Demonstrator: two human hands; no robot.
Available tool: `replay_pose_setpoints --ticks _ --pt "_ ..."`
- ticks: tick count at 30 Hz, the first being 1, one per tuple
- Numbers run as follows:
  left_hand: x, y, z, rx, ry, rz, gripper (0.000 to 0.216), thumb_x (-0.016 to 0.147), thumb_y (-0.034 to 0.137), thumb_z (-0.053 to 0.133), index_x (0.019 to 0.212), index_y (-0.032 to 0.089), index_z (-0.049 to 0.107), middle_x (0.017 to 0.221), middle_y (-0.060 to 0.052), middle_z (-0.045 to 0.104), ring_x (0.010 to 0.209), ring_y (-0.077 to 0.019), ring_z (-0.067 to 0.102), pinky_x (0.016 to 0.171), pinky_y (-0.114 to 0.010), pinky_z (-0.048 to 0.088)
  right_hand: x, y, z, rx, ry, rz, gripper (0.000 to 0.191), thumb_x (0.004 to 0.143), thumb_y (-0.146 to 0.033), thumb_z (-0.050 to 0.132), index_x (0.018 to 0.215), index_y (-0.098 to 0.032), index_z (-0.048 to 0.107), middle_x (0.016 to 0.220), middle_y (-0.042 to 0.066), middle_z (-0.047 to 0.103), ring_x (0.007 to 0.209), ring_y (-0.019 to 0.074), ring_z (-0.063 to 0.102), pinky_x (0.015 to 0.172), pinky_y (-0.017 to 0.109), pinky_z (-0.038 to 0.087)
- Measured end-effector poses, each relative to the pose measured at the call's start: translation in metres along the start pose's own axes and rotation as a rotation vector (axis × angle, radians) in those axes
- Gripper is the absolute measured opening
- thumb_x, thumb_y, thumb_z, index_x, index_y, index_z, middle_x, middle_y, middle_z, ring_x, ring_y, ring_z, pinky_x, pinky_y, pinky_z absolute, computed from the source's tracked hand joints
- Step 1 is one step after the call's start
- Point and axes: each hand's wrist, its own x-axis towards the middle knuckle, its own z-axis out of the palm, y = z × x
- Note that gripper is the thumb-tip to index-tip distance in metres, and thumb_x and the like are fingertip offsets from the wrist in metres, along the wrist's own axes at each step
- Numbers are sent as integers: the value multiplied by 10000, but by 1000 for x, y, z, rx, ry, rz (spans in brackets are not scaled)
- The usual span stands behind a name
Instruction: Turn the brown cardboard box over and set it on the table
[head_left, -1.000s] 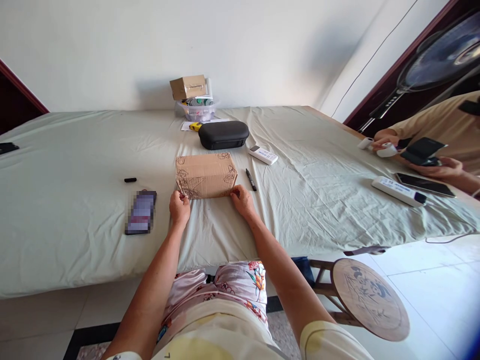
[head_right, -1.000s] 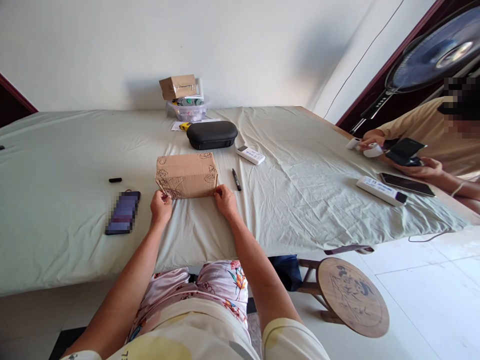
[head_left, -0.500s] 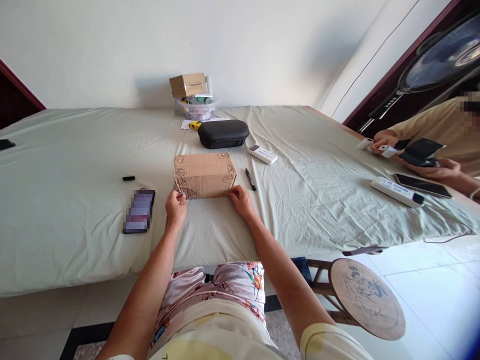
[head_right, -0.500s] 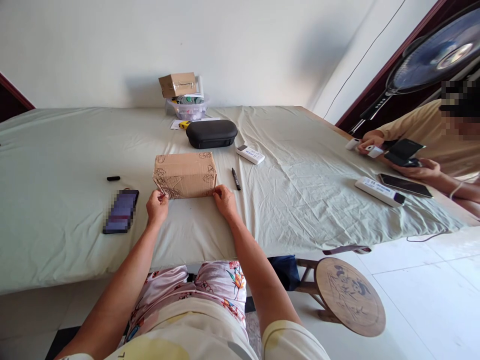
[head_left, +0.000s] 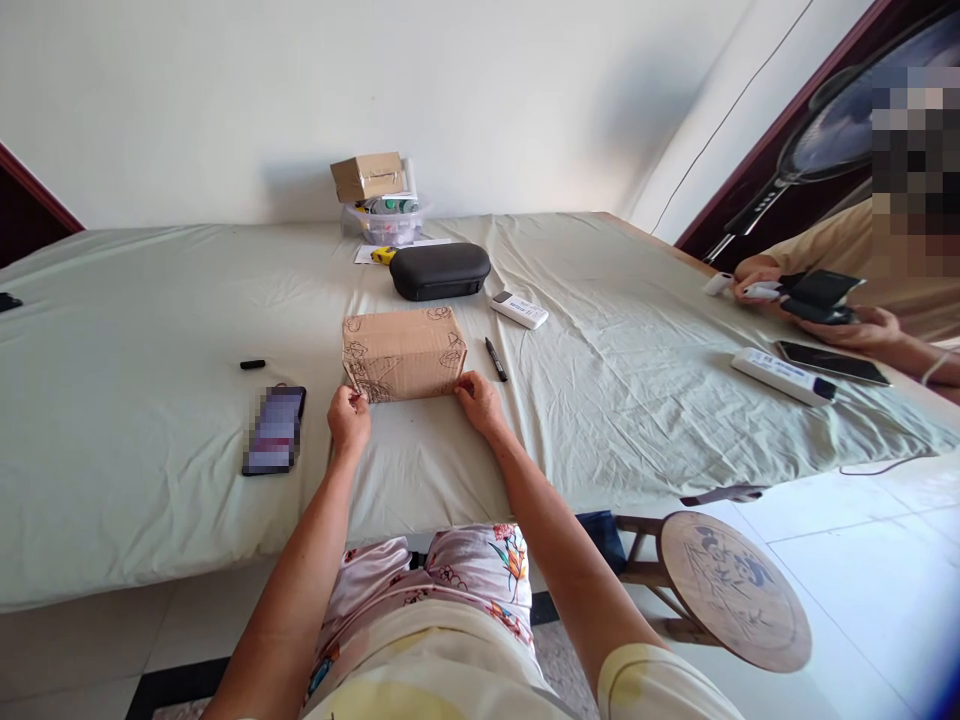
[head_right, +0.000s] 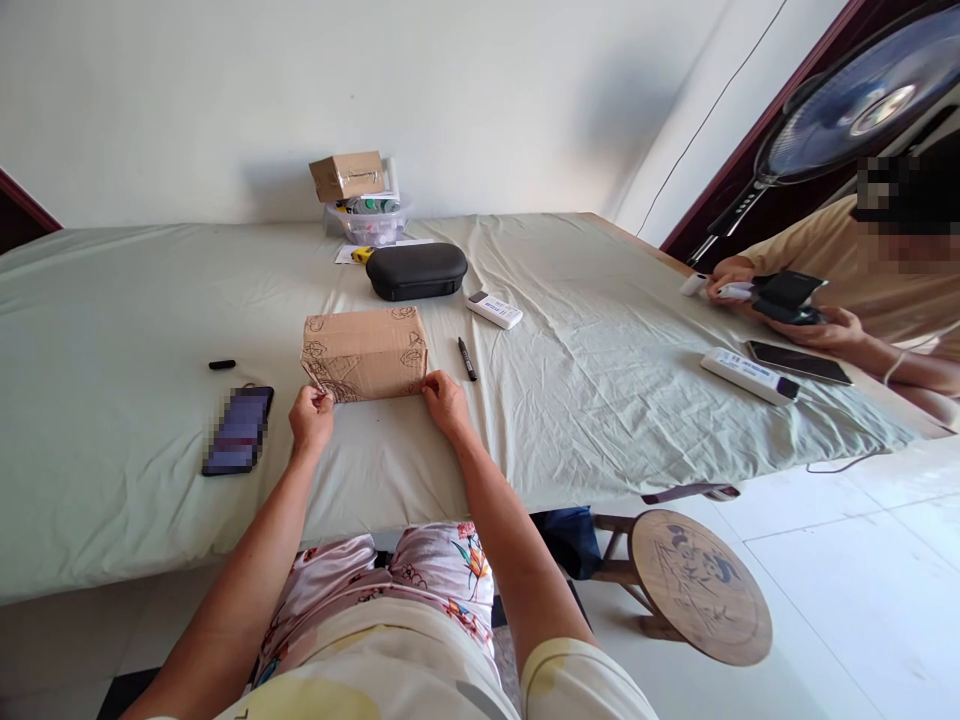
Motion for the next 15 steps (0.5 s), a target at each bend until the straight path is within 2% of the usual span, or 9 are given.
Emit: replay_pose_setpoints --ticks 8,15 --pt "0 0 -3 11 13 -23 114 835 215 623 818 257 518 825 -15 683 810 -224 667 813 -346 529 -2 -4 -2 4 2 11 85 808 -232 584 881 -246 626 881 29 743 836 216 668 826 355 535" --pt "-1 0 -2 -125 35 -57 119 851 238 627 857 254 509 833 -2 658 810 -204 663 796 -311 541 -3 -6 0 52 44 -26 63 830 -272 561 874 -241 595 913 39 728 849 215 659 837 356 533"
